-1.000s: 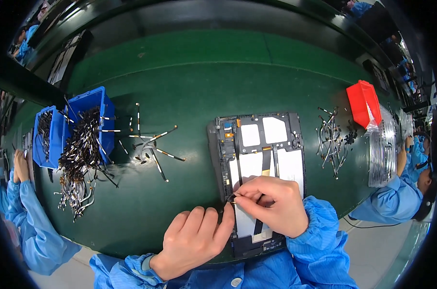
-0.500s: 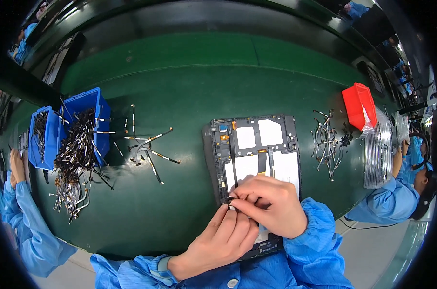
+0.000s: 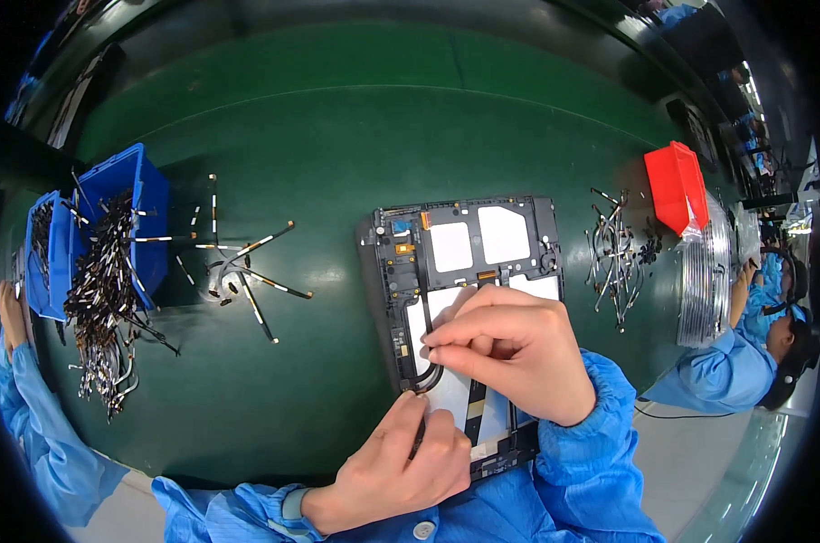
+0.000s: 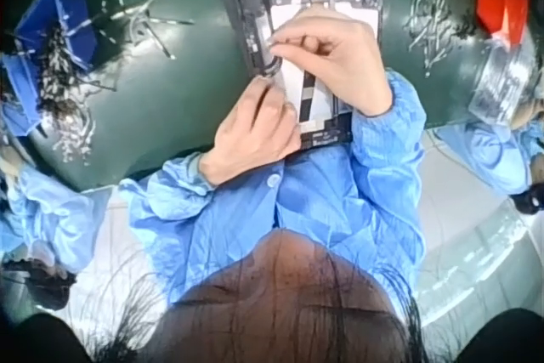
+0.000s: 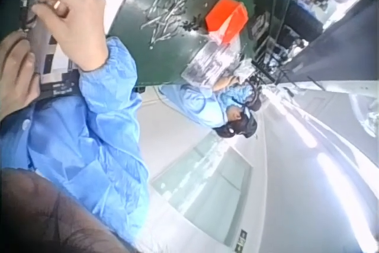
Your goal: The person installs flexible ribbon cables into a tablet chassis by hand, connecting them to ribbon connectors within the electronic device.
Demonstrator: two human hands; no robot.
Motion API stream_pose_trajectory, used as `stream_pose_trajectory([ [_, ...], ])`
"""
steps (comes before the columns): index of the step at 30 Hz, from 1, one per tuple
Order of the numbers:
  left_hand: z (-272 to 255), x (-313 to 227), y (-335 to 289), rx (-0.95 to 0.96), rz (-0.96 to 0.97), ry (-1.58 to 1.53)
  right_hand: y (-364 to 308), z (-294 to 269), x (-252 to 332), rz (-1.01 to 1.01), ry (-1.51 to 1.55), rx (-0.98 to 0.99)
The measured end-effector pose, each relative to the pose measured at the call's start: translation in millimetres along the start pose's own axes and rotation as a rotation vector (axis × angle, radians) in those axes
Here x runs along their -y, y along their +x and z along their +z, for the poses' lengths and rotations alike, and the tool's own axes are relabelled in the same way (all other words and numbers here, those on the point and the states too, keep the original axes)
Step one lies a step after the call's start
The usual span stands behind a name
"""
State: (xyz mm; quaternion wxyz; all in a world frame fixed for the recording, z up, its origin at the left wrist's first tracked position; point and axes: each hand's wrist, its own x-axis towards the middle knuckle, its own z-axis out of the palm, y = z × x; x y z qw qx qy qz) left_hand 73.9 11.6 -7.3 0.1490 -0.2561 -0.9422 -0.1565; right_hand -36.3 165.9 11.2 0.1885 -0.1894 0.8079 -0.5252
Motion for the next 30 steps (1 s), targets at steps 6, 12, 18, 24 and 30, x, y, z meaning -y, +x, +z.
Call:
stream_pose_trajectory([
  [6,-1,4,8,0.044,0.015,0.098,-5,1,-5,-0.047,-0.078,-0.079],
  [12,-1,3,9,0.035,-0.012,0.101,-5,4,-7,-0.042,-0.084,-0.102],
  [18,-2,4,10,0.048,0.007,0.102,-3,7,1,-0.003,-0.083,-0.145],
  [24,-1,4,11,0.066,0.026,0.112,5,7,-7,-0.037,-0.103,-0.191],
  [30,-3,4,11,0.070,0.023,0.110,5,10,-5,-0.041,-0.117,-0.220],
])
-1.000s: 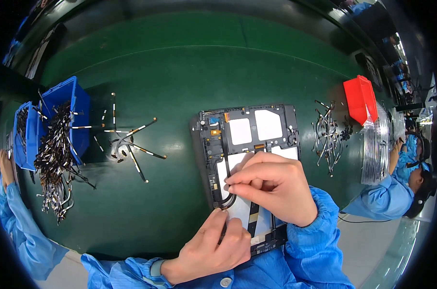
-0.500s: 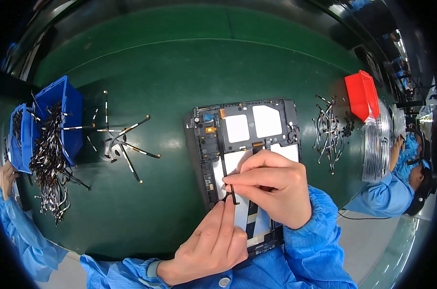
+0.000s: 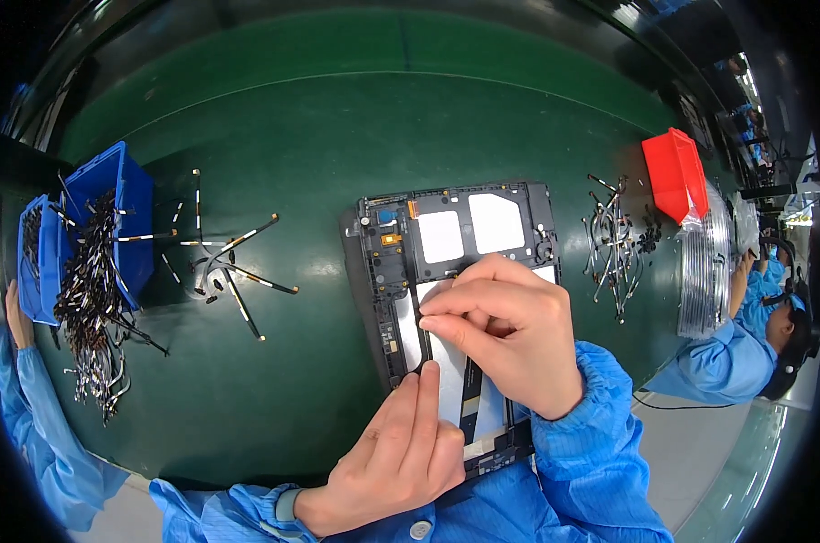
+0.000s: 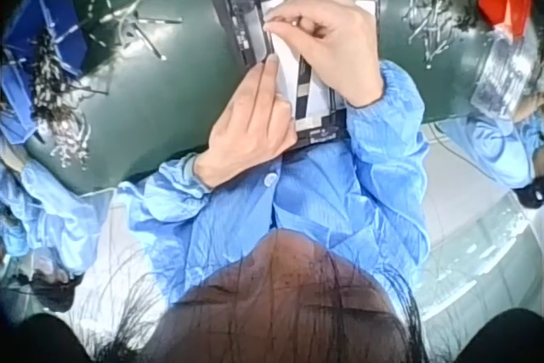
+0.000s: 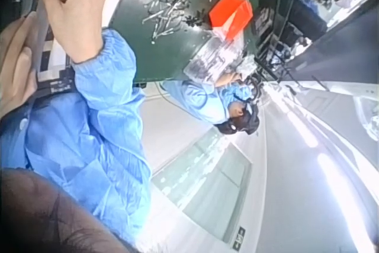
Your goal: The person installs flexible ribbon cables into a tablet chassis by hand, connecting them to ribbon connectors within the electronic device.
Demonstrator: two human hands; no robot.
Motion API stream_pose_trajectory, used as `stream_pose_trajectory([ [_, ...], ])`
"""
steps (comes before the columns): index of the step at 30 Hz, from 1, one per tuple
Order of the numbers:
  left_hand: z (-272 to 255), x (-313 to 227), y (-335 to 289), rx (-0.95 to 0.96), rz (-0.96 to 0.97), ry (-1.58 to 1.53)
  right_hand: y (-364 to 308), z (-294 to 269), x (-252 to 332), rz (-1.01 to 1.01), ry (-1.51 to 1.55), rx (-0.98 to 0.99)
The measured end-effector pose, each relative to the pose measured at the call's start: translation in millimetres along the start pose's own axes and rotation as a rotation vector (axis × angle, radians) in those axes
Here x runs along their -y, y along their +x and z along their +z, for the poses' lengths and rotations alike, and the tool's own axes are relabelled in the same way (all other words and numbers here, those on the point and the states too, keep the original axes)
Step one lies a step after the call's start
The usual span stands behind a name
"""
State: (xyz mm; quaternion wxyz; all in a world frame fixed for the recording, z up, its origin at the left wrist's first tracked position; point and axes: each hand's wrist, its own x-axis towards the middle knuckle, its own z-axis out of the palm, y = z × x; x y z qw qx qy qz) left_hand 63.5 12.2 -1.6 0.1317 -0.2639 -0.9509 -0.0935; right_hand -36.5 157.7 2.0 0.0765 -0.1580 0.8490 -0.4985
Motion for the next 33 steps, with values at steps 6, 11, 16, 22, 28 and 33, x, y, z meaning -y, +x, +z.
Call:
stream_pose_trajectory([
  [6,1,-1,-1,-0.001,0.005,0.000,-2,1,-2,-0.057,-0.028,-0.003],
  [11,2,-5,-3,0.005,0.004,0.000,5,2,4,-0.013,-0.080,-0.040],
  [16,16,-1,-4,0.006,0.009,-0.051,12,7,-9,-0.009,-0.088,-0.058],
  [22,3,-2,-2,-0.001,0.017,0.008,13,5,6,0.022,-0.056,-0.073],
  [28,4,-2,-2,-0.046,0.029,0.031,-26,-2,4,-0.346,-0.413,0.100],
  [33,-2,-2,-2,-0.047,0.038,0.026,-27,1,24,-0.459,-0.883,0.079],
])
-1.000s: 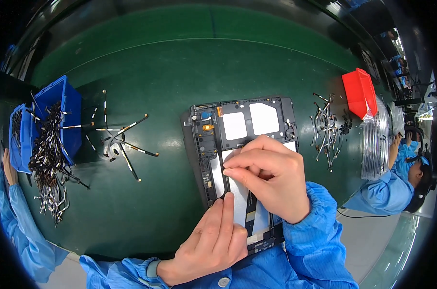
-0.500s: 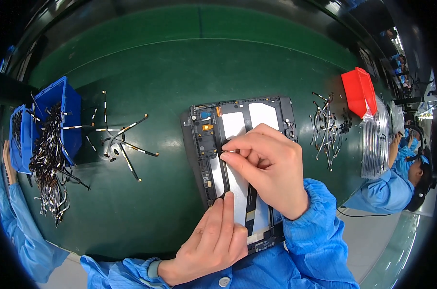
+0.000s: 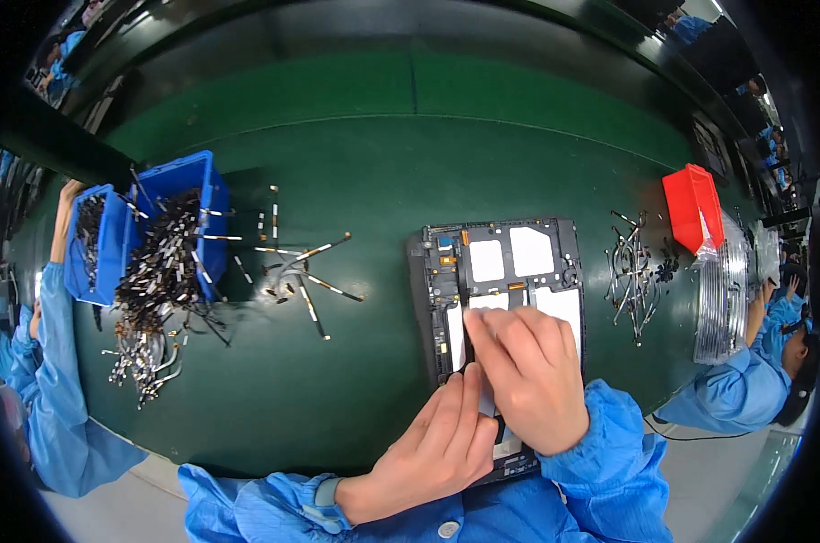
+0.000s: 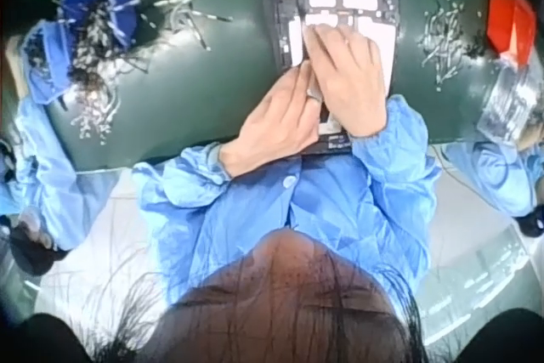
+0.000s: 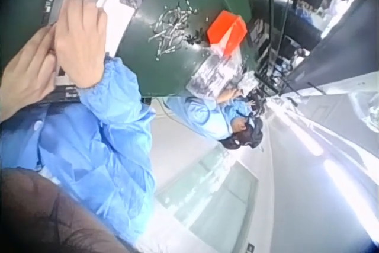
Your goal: The person installs flexible ribbon cables into a tablet chassis by hand, connecting them to ribbon connectors within the electronic device.
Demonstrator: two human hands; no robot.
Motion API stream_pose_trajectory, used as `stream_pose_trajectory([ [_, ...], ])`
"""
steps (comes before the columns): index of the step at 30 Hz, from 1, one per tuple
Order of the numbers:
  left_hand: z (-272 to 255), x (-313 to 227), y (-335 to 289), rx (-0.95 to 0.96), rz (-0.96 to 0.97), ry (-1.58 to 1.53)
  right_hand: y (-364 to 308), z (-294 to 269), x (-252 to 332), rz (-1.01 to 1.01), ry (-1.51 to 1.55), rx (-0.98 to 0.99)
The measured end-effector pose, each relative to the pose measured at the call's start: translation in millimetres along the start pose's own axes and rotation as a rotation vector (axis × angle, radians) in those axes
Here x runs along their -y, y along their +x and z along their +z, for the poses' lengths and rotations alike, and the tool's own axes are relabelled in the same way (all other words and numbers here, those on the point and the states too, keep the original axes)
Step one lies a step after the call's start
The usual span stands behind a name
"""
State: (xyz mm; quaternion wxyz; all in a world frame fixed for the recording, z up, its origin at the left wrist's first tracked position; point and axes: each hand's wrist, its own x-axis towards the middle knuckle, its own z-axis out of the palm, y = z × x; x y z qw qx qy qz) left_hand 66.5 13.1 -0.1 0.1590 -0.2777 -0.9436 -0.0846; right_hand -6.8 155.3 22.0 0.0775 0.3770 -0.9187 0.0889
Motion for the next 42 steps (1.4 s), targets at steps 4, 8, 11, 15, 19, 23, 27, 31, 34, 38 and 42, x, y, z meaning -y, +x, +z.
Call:
stream_pose_trajectory([
  [4,-8,5,-1,-0.010,-0.030,-0.016,4,0,-4,0.028,0.065,0.024],
  [8,-16,45,-10,-0.007,-0.116,-0.208,-50,-27,-10,0.099,0.195,-0.016],
  [11,-19,91,-11,0.004,-0.228,0.036,-98,-40,-12,0.078,0.258,0.312],
  [15,-9,127,-11,-0.022,-0.179,0.144,-114,-10,-17,0.153,0.439,0.109],
  [19,-3,138,-16,-0.078,-0.086,0.127,-76,18,-19,0.090,0.358,-0.082],
  [23,-7,140,-16,-0.121,-0.029,0.147,11,35,-48,0.018,0.345,-0.200],
  [27,-17,137,-6,-0.298,-0.039,0.094,103,60,-102,-0.050,0.362,-0.259],
  [31,-27,130,4,-0.459,-0.072,-0.115,185,68,-133,-0.052,0.414,-0.228],
  [34,-31,119,16,-0.541,-0.252,-0.356,205,86,-141,0.076,0.003,-0.328],
  [38,-32,125,2,-0.640,-0.622,-0.733,177,51,-68,0.034,0.535,-0.428],
  [42,-21,111,19,-0.611,-0.757,-1.306,70,2,-62,0.190,1.040,0.349],
])
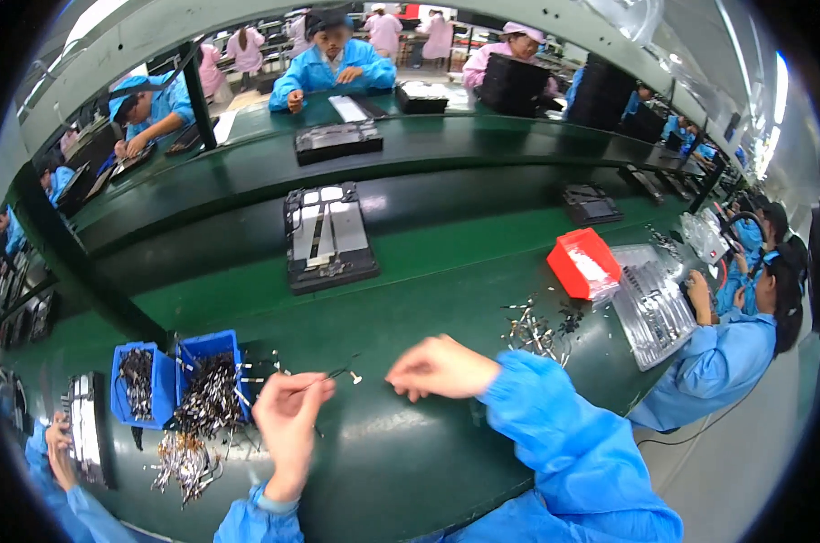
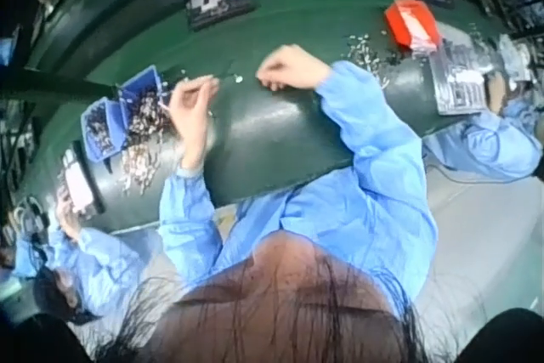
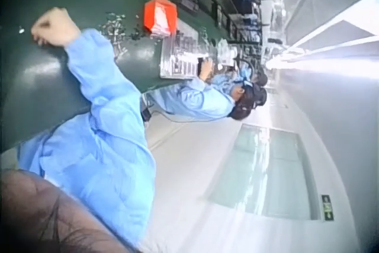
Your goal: The person installs flexible ribbon cables into a tablet chassis by hand, connecting them to ribbon connectors within the electronic device.
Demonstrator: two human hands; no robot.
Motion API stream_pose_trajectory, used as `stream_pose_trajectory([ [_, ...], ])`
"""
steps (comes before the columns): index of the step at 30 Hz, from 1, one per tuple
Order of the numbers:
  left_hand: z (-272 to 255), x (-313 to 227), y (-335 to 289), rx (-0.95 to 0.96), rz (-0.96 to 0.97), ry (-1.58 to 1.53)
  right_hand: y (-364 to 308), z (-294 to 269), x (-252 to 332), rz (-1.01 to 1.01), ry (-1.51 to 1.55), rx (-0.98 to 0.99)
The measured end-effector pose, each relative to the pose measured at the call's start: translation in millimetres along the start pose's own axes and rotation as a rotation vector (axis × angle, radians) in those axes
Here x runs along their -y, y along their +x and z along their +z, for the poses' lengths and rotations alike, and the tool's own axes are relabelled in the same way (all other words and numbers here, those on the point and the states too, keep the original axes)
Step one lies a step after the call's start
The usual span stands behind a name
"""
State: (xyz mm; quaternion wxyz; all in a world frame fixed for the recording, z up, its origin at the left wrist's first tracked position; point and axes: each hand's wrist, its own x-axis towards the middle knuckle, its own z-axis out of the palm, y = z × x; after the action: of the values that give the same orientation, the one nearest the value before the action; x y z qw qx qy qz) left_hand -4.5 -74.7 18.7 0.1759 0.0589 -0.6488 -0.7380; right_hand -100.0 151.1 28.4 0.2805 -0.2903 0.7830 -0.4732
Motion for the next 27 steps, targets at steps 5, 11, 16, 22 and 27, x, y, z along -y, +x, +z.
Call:
stream_pose_trajectory([
  [5,56,35,-13,0.177,-0.416,-0.534,-44,23,-19,0.104,0.746,-0.241],
  [11,84,50,-23,0.337,-0.546,-0.390,-50,10,-42,0.018,0.715,-0.534],
  [16,86,56,-28,0.544,-0.489,-0.102,-52,12,-56,0.073,0.543,-0.620],
  [22,84,63,-30,0.516,-0.460,-0.153,-54,27,-38,-0.246,-0.162,-0.815],
  [27,84,64,-33,0.519,-0.334,-0.138,-59,23,-43,-0.276,-0.061,-0.609],
])
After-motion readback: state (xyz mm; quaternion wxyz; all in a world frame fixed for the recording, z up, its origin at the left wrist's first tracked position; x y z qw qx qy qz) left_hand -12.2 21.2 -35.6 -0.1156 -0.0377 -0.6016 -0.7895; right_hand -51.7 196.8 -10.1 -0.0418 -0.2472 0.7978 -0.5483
